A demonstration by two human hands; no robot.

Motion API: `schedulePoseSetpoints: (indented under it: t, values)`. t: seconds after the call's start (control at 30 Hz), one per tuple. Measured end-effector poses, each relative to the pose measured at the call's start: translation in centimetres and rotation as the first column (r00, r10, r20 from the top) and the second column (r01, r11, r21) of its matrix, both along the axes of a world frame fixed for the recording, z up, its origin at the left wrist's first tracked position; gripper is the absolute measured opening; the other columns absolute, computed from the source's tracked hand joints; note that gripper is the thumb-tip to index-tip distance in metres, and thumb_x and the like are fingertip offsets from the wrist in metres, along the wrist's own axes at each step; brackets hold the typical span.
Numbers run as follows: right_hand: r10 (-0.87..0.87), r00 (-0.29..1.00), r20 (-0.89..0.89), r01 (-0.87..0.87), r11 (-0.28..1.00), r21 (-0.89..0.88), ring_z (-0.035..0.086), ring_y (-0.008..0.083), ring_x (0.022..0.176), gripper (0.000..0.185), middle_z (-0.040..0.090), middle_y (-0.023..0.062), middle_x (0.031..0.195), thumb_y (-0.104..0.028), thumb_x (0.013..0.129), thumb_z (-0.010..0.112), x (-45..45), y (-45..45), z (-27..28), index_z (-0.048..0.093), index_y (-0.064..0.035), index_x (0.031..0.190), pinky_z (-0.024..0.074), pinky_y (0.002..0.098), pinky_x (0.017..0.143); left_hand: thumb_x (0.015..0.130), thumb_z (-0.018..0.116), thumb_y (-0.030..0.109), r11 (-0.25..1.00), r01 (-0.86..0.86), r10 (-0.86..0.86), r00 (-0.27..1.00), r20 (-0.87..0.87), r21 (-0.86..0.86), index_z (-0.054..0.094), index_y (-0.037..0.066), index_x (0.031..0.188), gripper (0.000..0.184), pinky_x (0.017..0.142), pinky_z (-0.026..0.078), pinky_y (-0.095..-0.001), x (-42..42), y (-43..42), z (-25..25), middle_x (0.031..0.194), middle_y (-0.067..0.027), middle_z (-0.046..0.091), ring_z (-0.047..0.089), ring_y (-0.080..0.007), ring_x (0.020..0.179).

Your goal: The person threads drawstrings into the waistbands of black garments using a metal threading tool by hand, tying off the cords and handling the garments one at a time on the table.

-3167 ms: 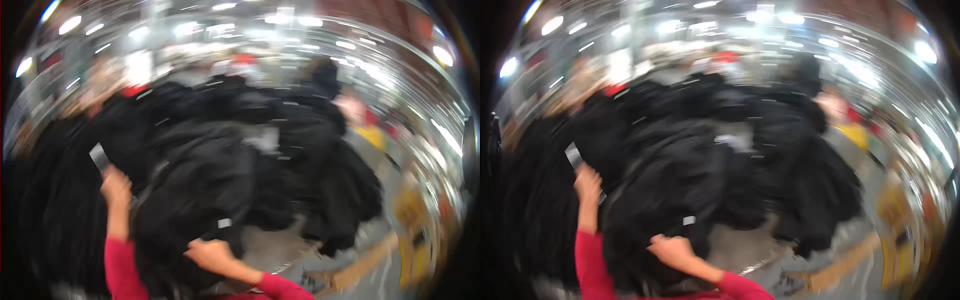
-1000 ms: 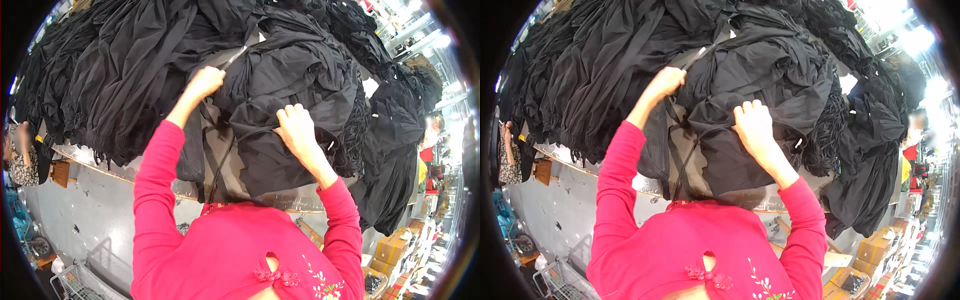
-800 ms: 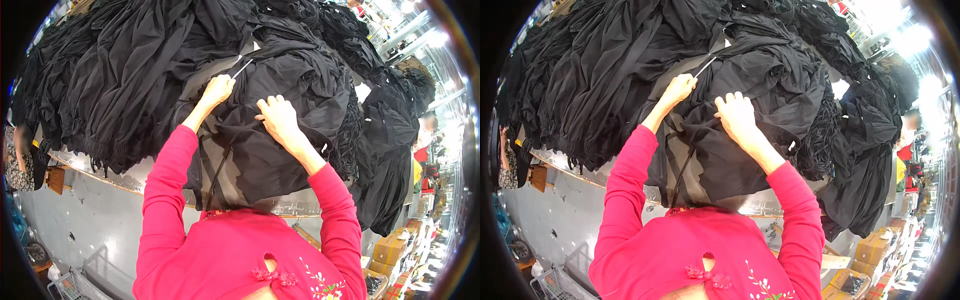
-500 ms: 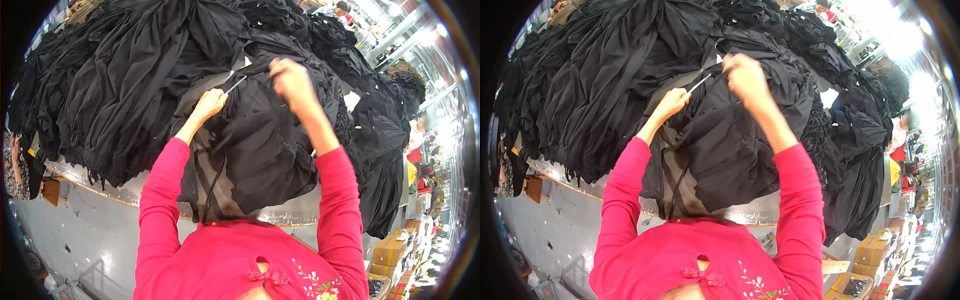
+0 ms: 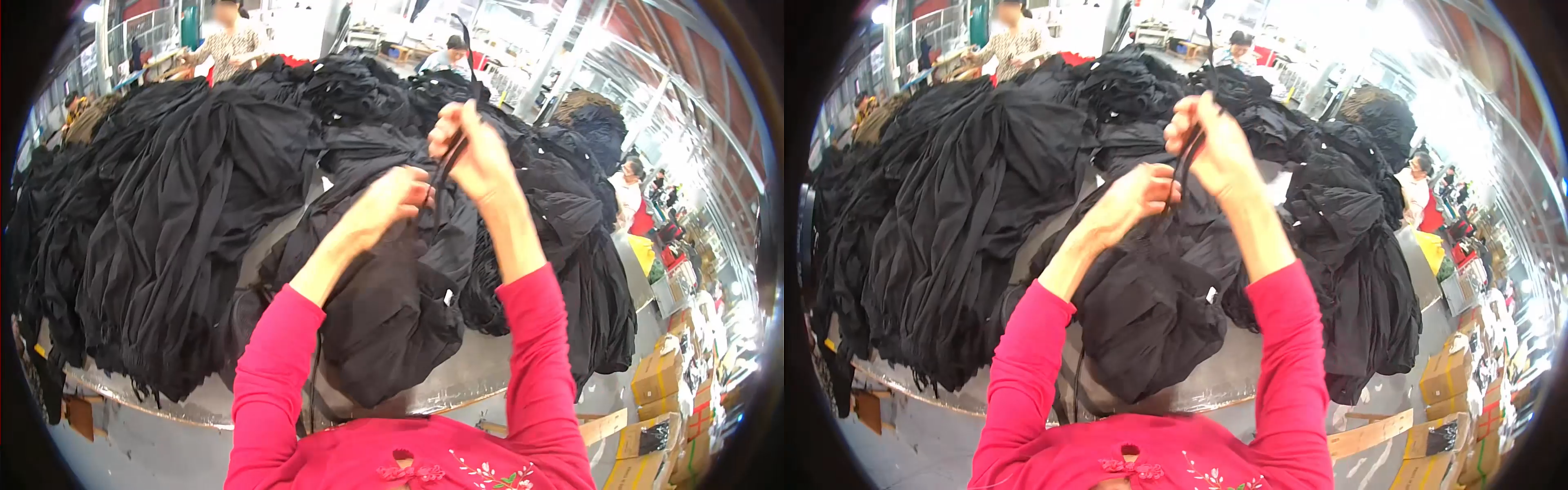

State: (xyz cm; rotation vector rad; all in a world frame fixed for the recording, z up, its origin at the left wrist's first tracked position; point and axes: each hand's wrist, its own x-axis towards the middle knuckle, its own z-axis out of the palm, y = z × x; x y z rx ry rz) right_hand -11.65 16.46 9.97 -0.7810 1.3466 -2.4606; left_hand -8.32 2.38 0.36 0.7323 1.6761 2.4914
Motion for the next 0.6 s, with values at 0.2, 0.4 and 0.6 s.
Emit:
schedulePoseSetpoints:
  t: [0.2,0.4,0.6]
  values:
    - [-0.148,0.989,0.020,0.149,0.979,-0.137,0.042,0.0147,0.063,0.030,0.037,-0.0019,0.062,-0.036,0.090,0.046,0.9,4.2,-5.5,0.051,-0.0069,0.085,0.0388,0.0287,0.061,0.094,0.041,0.026,0.948,0.298,-0.262,0.928,0.264,-0.108,0.054,0.000,0.082,0.031,0.037,0.025,-0.0183,4.4,1.9,-1.2,0.056,0.0016,0.041,0.032,-0.0037,0.042]
    - [-0.237,0.971,-0.013,0.228,0.948,-0.222,0.047,0.0154,0.071,0.027,0.043,-0.0010,0.065,-0.033,0.089,0.050,2.8,6.3,-9.6,0.054,-0.0063,0.085,0.0402,0.0289,0.065,0.090,0.051,0.024,0.947,0.296,-0.249,0.922,0.297,-0.124,0.055,0.003,0.077,0.025,0.040,0.020,-0.0165,5.7,-0.1,-3.5,0.055,0.0083,0.034,0.025,-0.0003,0.045]
    - [-0.392,0.917,-0.075,0.377,0.913,-0.158,0.057,0.0160,0.073,0.031,0.053,0.0016,0.071,-0.032,0.091,0.045,3.9,9.0,-11.8,0.058,-0.0038,0.090,0.0432,0.0250,0.059,0.087,0.054,0.020,0.898,0.291,-0.196,0.936,0.293,-0.330,0.054,0.003,0.071,0.024,0.041,0.025,-0.0177,5.8,-1.9,-3.9,0.055,0.0050,0.042,0.032,-0.0014,0.044]
